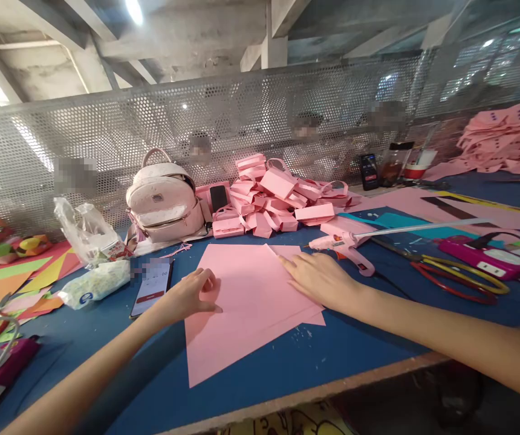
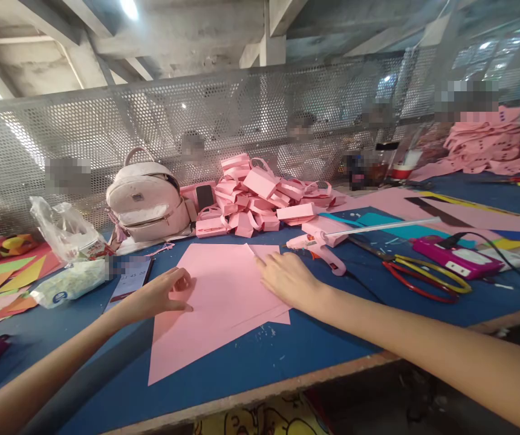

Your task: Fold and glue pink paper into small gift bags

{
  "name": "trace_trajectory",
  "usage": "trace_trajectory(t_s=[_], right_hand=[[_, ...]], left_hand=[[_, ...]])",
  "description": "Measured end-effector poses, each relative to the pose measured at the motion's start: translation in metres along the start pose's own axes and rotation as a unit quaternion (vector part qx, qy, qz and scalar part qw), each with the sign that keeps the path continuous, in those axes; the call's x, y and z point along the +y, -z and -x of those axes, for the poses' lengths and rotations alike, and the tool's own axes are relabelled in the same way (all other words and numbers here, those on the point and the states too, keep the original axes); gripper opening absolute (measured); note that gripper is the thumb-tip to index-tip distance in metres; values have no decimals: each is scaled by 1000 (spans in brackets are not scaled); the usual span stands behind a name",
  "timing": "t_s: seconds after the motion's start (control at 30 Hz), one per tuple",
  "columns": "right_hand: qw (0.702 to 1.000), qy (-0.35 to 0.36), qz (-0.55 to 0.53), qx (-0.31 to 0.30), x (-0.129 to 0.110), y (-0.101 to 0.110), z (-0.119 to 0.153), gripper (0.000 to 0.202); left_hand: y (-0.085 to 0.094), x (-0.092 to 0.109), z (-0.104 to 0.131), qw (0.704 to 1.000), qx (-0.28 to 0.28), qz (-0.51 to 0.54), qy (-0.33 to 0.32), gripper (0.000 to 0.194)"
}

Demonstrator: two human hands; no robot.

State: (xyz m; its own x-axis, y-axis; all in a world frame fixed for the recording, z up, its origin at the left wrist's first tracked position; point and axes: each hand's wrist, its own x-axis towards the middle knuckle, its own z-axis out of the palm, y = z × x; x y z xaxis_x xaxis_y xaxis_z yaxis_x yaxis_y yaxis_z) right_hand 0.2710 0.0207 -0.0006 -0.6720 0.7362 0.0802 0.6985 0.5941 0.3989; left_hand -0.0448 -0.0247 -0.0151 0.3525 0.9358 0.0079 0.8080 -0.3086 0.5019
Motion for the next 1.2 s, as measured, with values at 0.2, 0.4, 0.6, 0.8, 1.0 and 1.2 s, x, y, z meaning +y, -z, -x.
trace_trajectory(t_s=[0.2, 0.4, 0.6, 0.8, 1.0, 1.2], right_hand=[[947, 129, -292, 16, -11, 14, -41, 29], [918, 115, -379, -36, -19, 12, -73, 25], [884, 125, -442, -85, -16, 1, -81, 24], [845, 135, -502, -123, -18, 2, -78, 17], [900, 138, -403, -96, -28, 20, -69, 32], [898, 166, -398, -88, -34, 27, -63, 21]], left_hand=[[15, 14, -5, 998, -67, 10, 17, 35], [17, 25, -7, 994, -95, 22, 39, 36], [22, 19, -18, 990, -131, 21, 38, 34], [18, 23, -25, 989, -135, 56, 0, 46], [-1, 23, -33, 993, -90, 67, -22, 48], [1, 37, -25, 995, -81, 38, -35, 16]])
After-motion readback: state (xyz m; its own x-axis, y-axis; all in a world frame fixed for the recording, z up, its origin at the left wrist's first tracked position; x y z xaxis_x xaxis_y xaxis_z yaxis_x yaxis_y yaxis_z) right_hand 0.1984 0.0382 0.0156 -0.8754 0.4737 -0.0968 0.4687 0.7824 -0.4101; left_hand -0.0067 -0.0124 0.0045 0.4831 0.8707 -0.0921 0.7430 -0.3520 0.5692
